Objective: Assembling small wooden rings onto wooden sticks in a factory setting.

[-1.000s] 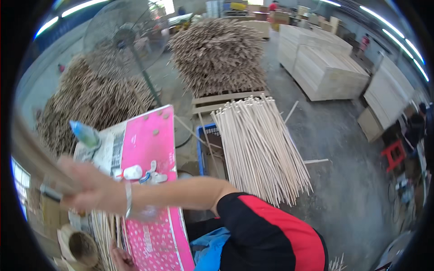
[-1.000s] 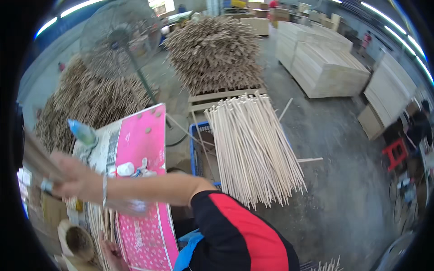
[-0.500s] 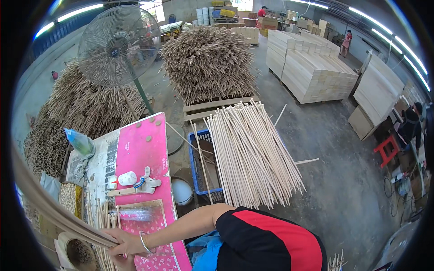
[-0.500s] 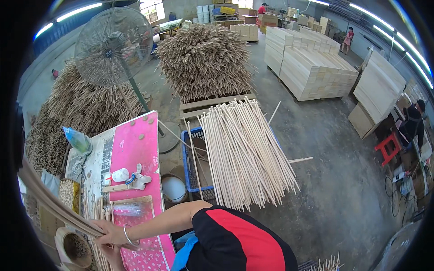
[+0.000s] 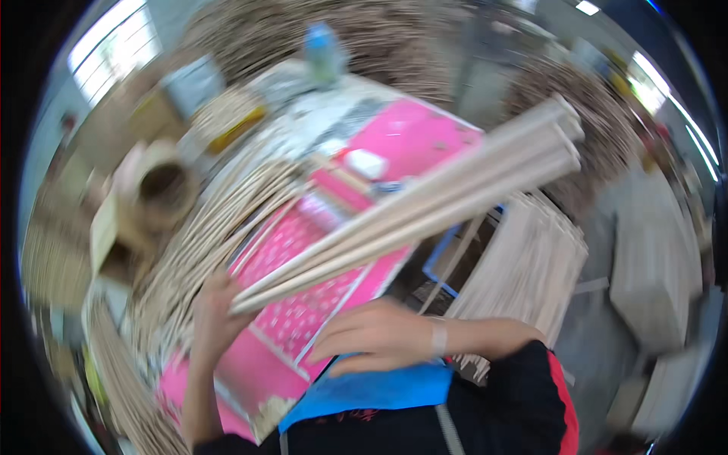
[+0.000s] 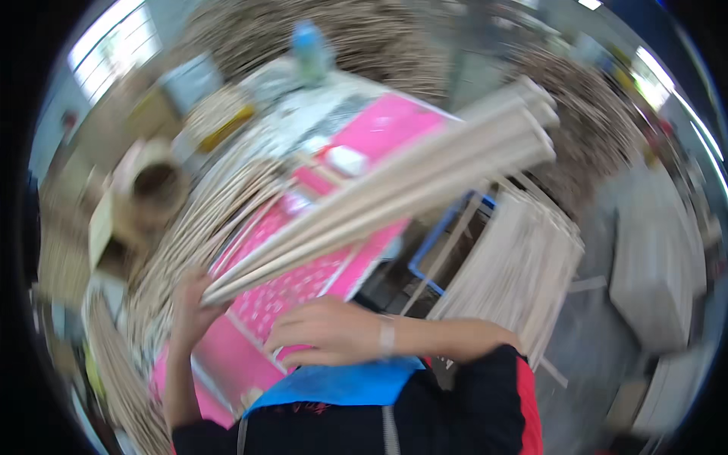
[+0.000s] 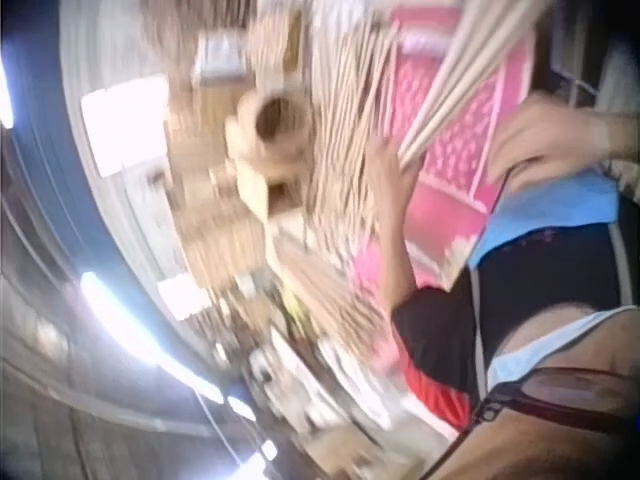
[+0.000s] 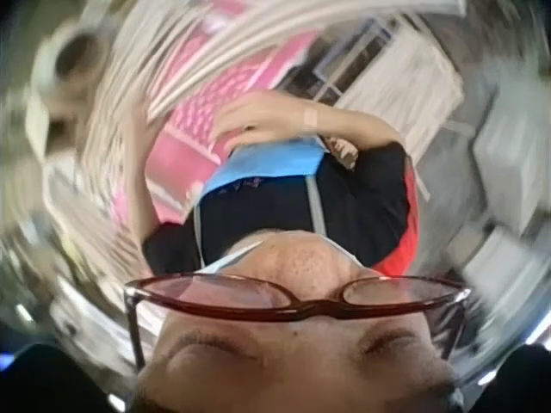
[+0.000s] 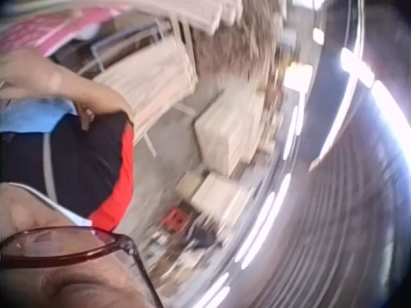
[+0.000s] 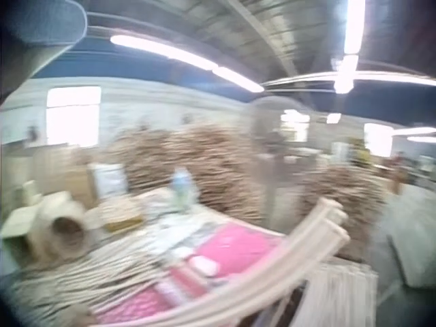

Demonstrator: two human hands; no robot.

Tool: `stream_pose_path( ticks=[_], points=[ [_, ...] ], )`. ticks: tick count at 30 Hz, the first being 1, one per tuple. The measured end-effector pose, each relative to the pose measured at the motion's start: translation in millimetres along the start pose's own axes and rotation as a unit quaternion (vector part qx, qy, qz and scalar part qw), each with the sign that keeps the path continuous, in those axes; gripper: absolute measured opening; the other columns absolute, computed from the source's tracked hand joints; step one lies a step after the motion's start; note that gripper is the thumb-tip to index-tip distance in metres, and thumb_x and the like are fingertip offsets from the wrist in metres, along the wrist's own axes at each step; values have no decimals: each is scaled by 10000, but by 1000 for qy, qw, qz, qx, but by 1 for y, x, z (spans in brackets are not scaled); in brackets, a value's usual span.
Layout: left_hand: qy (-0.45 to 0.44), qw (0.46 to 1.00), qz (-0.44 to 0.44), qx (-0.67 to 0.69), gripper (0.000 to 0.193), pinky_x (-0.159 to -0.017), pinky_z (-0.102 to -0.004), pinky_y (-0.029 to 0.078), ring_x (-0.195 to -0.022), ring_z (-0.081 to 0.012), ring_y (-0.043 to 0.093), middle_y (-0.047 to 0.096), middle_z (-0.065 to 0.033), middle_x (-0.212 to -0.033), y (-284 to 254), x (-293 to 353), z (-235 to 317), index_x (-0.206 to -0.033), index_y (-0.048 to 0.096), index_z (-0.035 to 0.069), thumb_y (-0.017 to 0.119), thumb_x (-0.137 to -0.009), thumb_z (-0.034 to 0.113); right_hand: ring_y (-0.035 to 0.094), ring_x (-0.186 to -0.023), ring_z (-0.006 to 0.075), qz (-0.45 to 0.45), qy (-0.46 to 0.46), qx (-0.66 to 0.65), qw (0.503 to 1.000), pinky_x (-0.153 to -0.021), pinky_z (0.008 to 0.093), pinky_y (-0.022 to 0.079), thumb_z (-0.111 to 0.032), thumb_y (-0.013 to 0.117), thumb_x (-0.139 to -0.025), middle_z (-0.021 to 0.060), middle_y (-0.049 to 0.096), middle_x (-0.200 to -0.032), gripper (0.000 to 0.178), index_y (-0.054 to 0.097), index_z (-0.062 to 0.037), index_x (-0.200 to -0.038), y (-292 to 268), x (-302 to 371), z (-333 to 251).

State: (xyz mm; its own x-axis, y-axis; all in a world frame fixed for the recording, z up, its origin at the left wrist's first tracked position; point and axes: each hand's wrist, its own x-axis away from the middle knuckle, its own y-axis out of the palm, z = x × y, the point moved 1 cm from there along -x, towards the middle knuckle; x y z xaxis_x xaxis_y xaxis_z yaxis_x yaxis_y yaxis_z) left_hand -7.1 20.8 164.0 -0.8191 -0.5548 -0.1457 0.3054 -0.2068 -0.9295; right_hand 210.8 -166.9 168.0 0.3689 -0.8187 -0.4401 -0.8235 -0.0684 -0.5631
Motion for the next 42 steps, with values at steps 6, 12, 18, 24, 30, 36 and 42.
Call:
stream_pose_path(
  ticks=[6,12,18,24,30,36,42],
  points=[
    [29,996,17,-84,240,-708,-411,460,-869,-291,541,516,-91,-861,-20,17,-8,-687,562,63,755,-634,195,448,-1310,305,-54,113,497,859,-1102,489,329,-225,796,-668,121,452,-1437,884,406,-150,-1458,-51,-19,22],
    [31,988,-25,-150,209,-746,-386,467,-909,-252,541,524,-61,-871,-26,54,-20,-681,589,84,764,-621,180,669,-901,324,-214,230,165,935,-758,412,529,-284,803,-667,170,672,-1023,819,459,-159,-1400,-33,8,99],
    [-7,970,-118,-211,214,-774,-371,475,-935,-226,545,538,-37,-883,-25,86,-26,-696,620,91,775,-627,222,673,-790,344,-284,259,32,923,-699,435,523,-249,734,-738,181,674,-861,585,530,-118,-1270,37,38,115],
    [-116,977,10,180,246,-777,-339,448,-885,-175,535,539,-5,-908,-49,92,-48,-882,641,80,733,-765,275,673,-844,215,-270,265,-167,911,-765,346,520,-164,756,-795,132,664,-940,593,492,-81,-1319,57,51,124],
    [-174,728,432,503,262,-698,-226,372,-806,-83,470,520,0,-919,-81,135,-87,-1083,567,28,415,-882,101,582,-841,80,-210,368,-306,852,-723,240,495,-89,760,-816,51,631,-990,588,489,-26,-1334,61,65,127],
    [-348,649,440,514,221,-515,-167,376,-720,-43,547,657,-16,-869,3,180,-173,-1047,670,50,565,-997,238,627,-723,112,-123,441,-342,821,-644,258,531,-28,740,-814,53,641,-880,585,448,-11,-1320,56,37,118],
    [-285,539,452,651,309,-644,-181,425,-769,-58,563,676,-30,-946,56,152,-242,-1202,632,6,504,-1016,216,671,-801,185,-80,364,-99,923,-724,312,527,-86,786,-762,115,688,-935,482,566,-2,-1183,54,39,138]
  ],
)
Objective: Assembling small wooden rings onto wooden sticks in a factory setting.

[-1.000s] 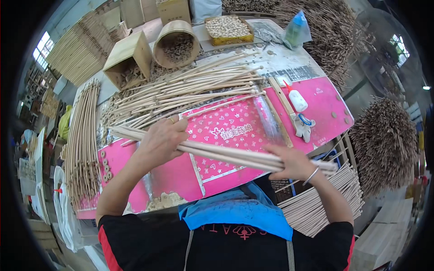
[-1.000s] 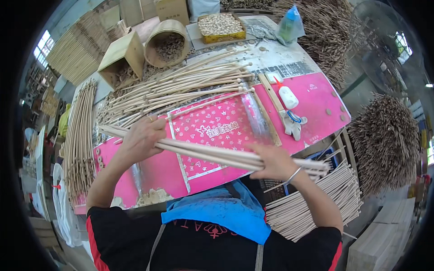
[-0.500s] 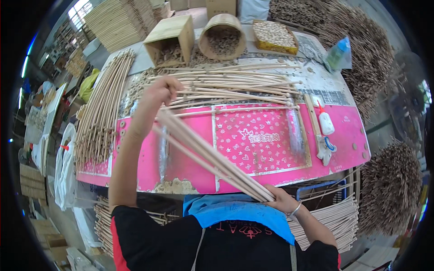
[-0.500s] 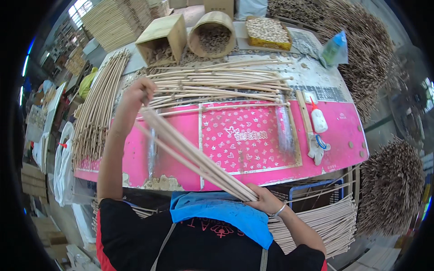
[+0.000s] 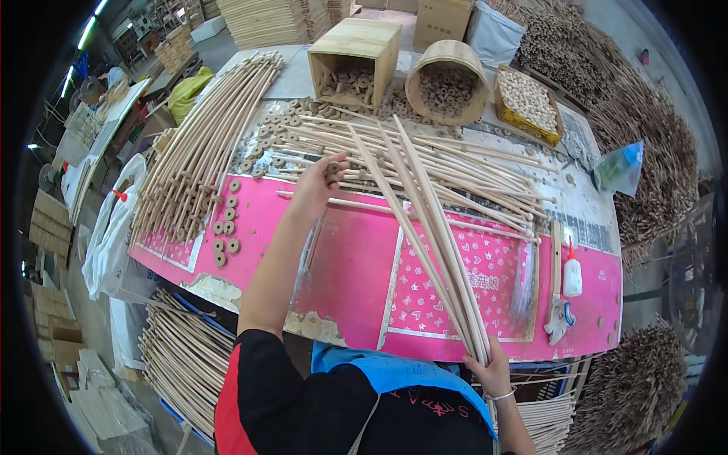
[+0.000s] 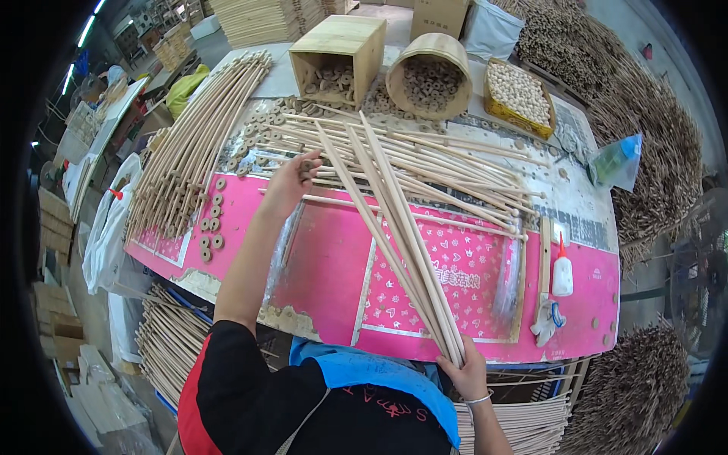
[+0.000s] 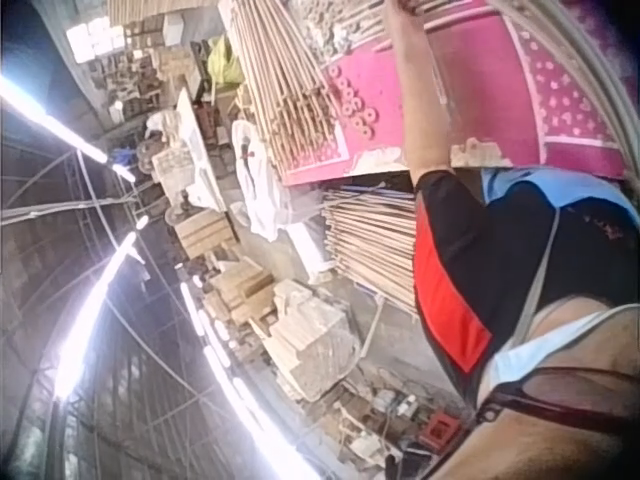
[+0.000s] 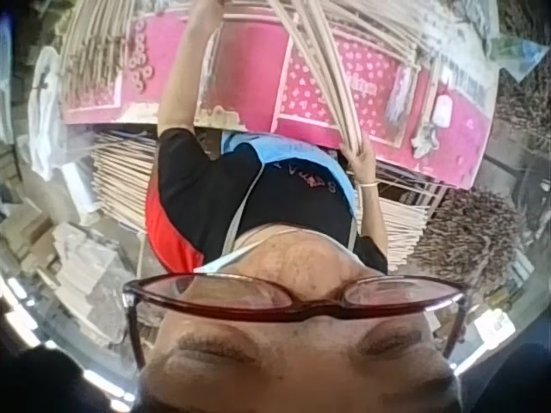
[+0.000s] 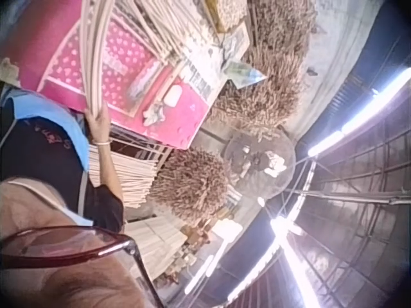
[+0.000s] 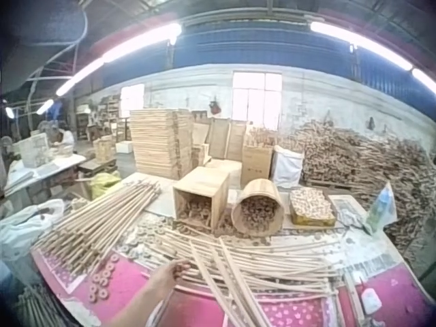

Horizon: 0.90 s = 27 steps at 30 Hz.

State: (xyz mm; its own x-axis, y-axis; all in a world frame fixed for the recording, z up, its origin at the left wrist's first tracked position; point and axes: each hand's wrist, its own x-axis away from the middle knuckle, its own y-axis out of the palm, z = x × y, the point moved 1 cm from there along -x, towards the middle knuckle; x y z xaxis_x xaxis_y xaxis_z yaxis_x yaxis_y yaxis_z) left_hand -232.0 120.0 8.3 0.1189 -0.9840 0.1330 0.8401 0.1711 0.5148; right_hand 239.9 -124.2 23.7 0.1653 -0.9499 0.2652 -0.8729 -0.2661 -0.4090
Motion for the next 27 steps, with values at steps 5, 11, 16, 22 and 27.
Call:
stream_pose_path(
  ticks=[5,11,16,22,27],
  points=[
    [13,998,49,23,332,-689,-209,468,-835,-86,607,685,-83,-1148,36,-22,0,-1271,580,3,480,-1019,195,689,-773,219,39,21,89,995,-706,330,527,-98,784,-747,166,701,-899,495,565,-13,-1183,-6,0,-7],
    [35,999,6,9,342,-696,-188,476,-806,-57,595,697,-66,-1119,29,-28,1,-1316,573,43,492,-1029,210,695,-743,234,55,26,106,993,-680,342,530,-98,778,-747,173,702,-868,485,567,-24,-1178,-7,-5,-3],
    [23,1000,15,7,345,-694,-187,477,-783,-50,583,705,-38,-1066,30,-29,1,-1322,577,59,496,-1028,221,700,-743,246,40,16,131,990,-675,348,531,-104,781,-748,176,702,-862,485,567,-23,-1175,-9,-9,2],
    [20,998,-48,-23,352,-731,-198,471,-867,-51,598,688,-21,-1061,20,-28,5,-1321,582,59,481,-1027,223,694,-764,224,6,22,82,996,-694,354,539,-96,782,-750,173,708,-929,508,558,3,-1196,-9,-12,6],
    [22,1000,-21,-2,281,-678,-191,441,-764,-41,545,701,-27,-1008,28,-22,11,-1235,621,69,541,-995,191,632,-752,112,-52,105,-93,989,-627,256,538,-9,749,-791,77,671,-942,460,548,15,-1204,-5,-13,-14]
  ],
)
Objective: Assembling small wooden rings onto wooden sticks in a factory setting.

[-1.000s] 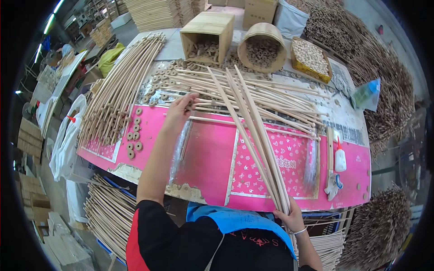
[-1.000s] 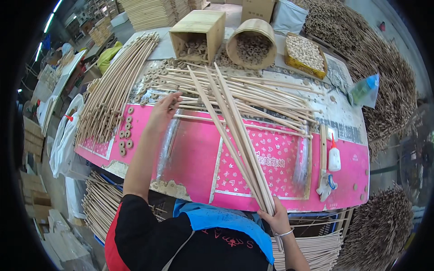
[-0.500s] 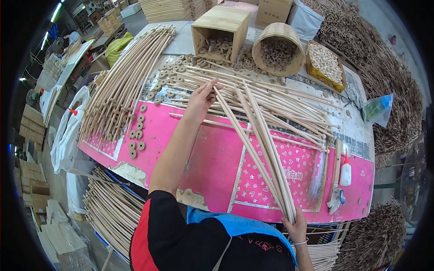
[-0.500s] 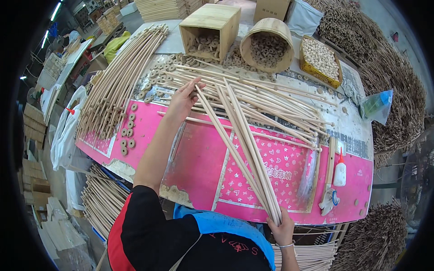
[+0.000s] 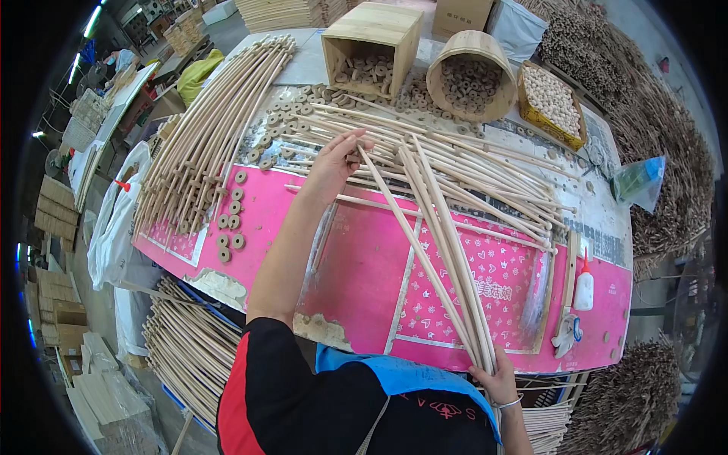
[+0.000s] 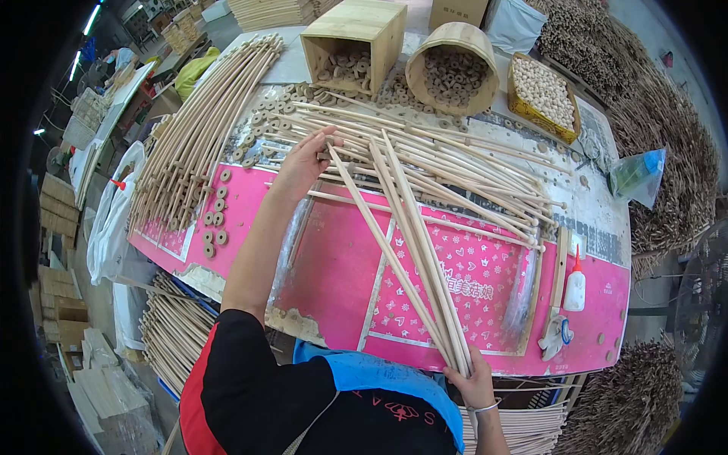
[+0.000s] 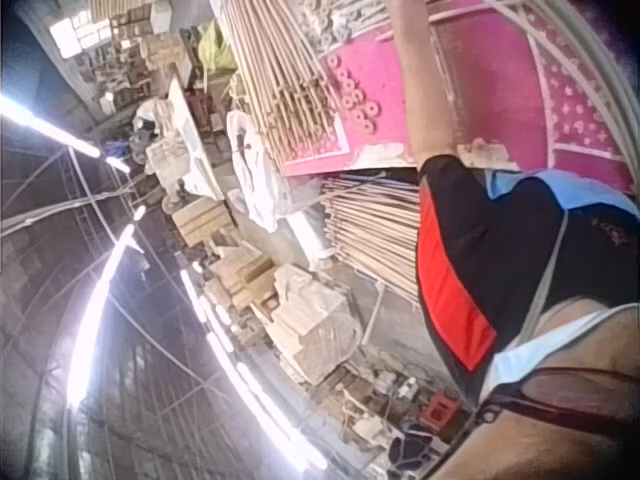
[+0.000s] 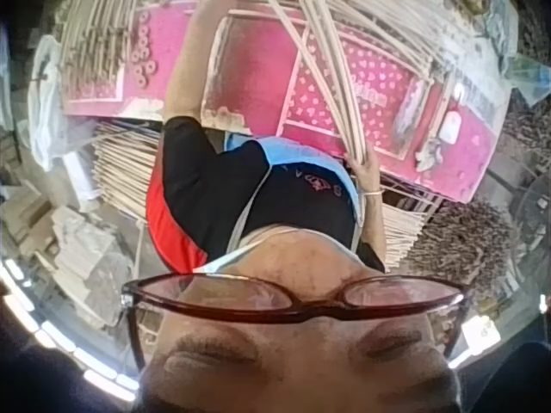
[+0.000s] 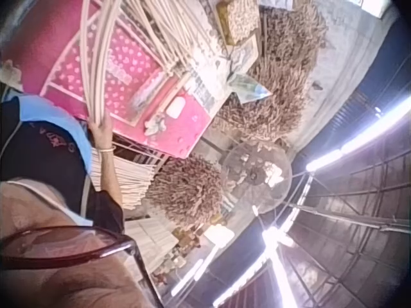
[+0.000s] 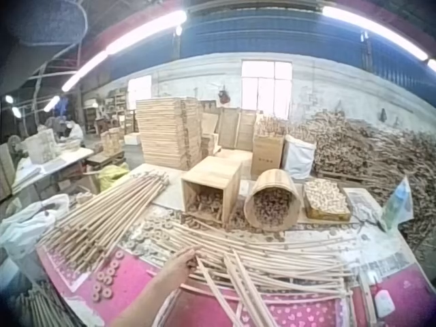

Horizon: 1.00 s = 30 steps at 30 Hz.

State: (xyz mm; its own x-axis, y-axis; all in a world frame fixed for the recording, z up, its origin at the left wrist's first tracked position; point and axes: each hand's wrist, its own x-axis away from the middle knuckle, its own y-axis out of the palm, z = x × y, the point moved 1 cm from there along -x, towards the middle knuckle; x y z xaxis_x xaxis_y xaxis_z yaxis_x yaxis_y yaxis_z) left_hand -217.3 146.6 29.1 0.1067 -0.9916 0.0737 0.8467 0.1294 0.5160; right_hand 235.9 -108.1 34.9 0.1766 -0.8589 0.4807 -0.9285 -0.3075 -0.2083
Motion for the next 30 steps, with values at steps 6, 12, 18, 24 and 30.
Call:
stream_pose_path(
  ticks=[6,12,18,24,30],
  points=[
    [-21,1000,1,-23,196,-658,-182,442,-791,-37,570,704,-30,-1043,-2,3,0,-1131,635,101,565,-989,217,611,-701,89,-23,29,-38,999,-577,227,521,-8,738,-809,55,643,-913,462,511,17,-1211,2,-2,-9],
    [-36,998,-30,51,259,-654,-182,448,-845,-38,588,690,-25,-1106,-14,11,-24,-1182,627,57,559,-987,212,602,-675,84,-6,3,54,999,-549,229,503,-32,725,-824,64,642,-870,444,506,14,-1208,-1,-13,-15],
    [-144,986,-81,-13,308,-692,-180,442,-867,-46,580,674,-37,-1161,28,51,-69,-1269,579,49,565,-980,156,651,-677,188,20,-131,136,982,-591,334,512,-109,748,-807,125,671,-860,444,521,7,-1170,19,-28,-18],
    [3,997,66,29,356,-773,-235,484,-888,-120,589,637,-138,-1203,6,40,-33,-1293,484,-6,545,-946,46,673,-695,363,173,-164,292,926,-587,411,503,-174,749,-804,210,660,-803,456,531,-15,-1171,16,-26,-24],
    [129,985,103,59,352,-961,-333,533,-1120,-248,610,608,-180,-1194,-11,8,13,-1306,461,-39,498,-956,-29,665,-682,394,194,-204,336,899,-566,440,507,-135,748,-785,231,661,-810,466,543,-24,-1189,18,-24,-28]
  ],
)
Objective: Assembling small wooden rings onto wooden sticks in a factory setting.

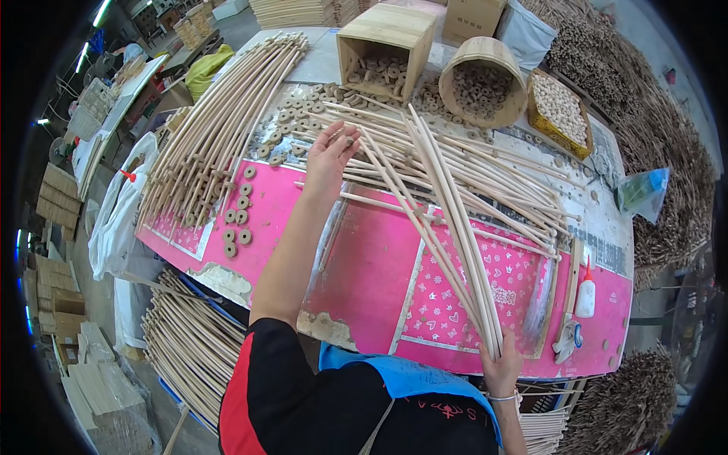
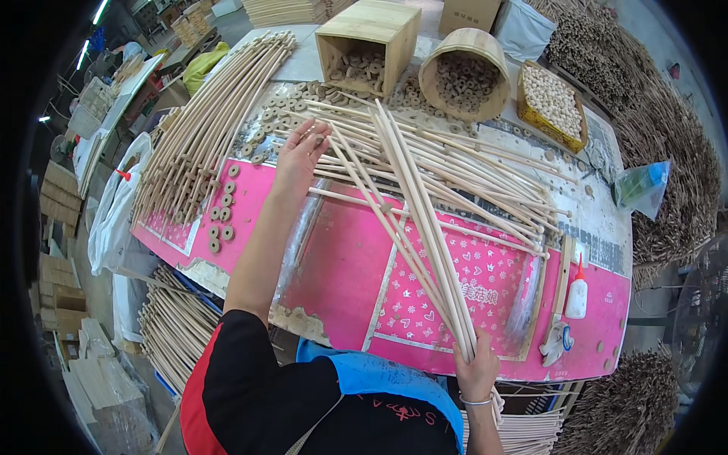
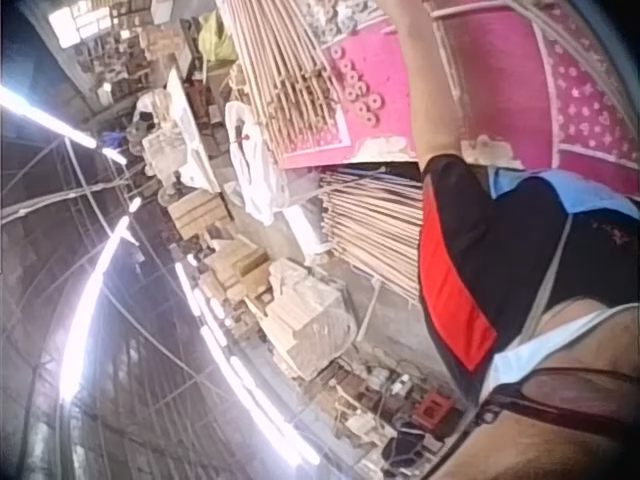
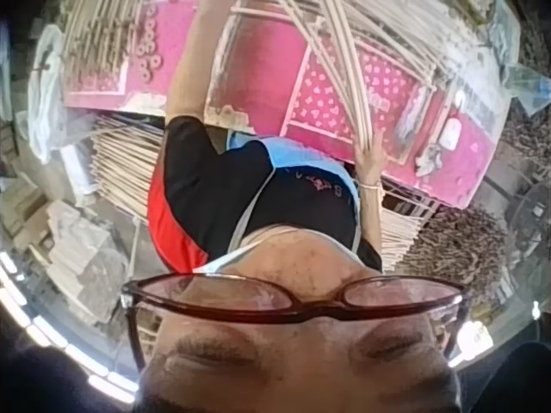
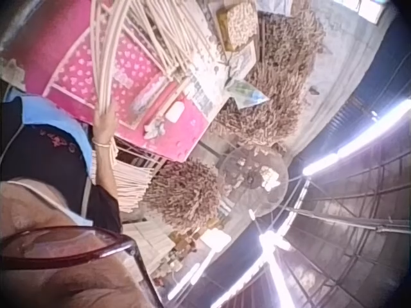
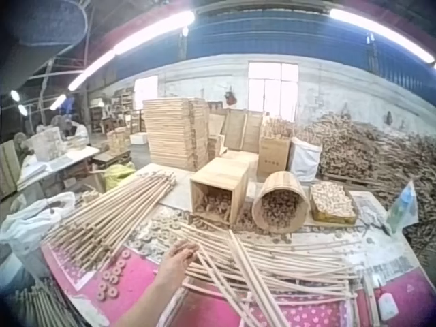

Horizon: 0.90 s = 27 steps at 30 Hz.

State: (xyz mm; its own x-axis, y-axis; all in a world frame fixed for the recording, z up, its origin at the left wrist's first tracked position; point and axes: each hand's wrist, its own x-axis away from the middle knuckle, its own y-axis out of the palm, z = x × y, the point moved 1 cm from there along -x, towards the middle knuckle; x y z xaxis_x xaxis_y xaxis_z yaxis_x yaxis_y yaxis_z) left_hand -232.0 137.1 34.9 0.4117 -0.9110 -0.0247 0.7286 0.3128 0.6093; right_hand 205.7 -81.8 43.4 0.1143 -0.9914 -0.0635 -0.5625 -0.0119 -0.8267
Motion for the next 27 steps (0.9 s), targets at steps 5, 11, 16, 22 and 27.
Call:
stream_pose_path(
  ticks=[5,11,16,22,27],
  points=[
    [10,1000,11,-12,380,-921,-333,557,-1058,-236,646,611,-148,-1144,-8,3,-6,-1298,461,-39,569,-934,-15,661,-670,392,1,3,28,1000,-568,450,509,-124,739,-783,221,659,-788,470,556,-32,-1206,-1,-1,-9],
    [-29,996,81,-15,427,-912,-334,562,-1042,-267,659,621,-182,-1129,-10,3,-19,-1311,425,-24,596,-920,-14,655,-734,396,49,-44,98,993,-629,453,515,-34,742,-709,217,656,-835,537,561,-38,-1214,-2,-2,-9],
    [-24,995,91,-44,453,-915,-349,566,-1021,-279,666,632,-213,-1125,0,9,-21,-1326,406,-25,595,-914,-24,640,-836,412,31,-22,111,993,-709,460,501,-7,746,-679,231,647,-919,569,561,-14,-1217,0,-3,-8],
    [-30,997,30,-66,444,-882,-315,566,-996,-243,674,654,-153,-1112,-14,2,-16,-1316,431,-44,603,-907,-26,638,-834,399,56,-44,128,989,-720,453,497,22,730,-659,215,648,-916,593,560,-20,-1226,-3,-3,-5],
    [45,993,50,-98,384,-894,-294,563,-1015,-191,667,669,-135,-1115,-4,12,-23,-1301,486,-14,554,-924,-45,641,-798,393,51,-32,117,991,-682,449,505,12,732,-657,206,650,-887,587,565,-34,-1217,3,-3,-2]
  ],
)
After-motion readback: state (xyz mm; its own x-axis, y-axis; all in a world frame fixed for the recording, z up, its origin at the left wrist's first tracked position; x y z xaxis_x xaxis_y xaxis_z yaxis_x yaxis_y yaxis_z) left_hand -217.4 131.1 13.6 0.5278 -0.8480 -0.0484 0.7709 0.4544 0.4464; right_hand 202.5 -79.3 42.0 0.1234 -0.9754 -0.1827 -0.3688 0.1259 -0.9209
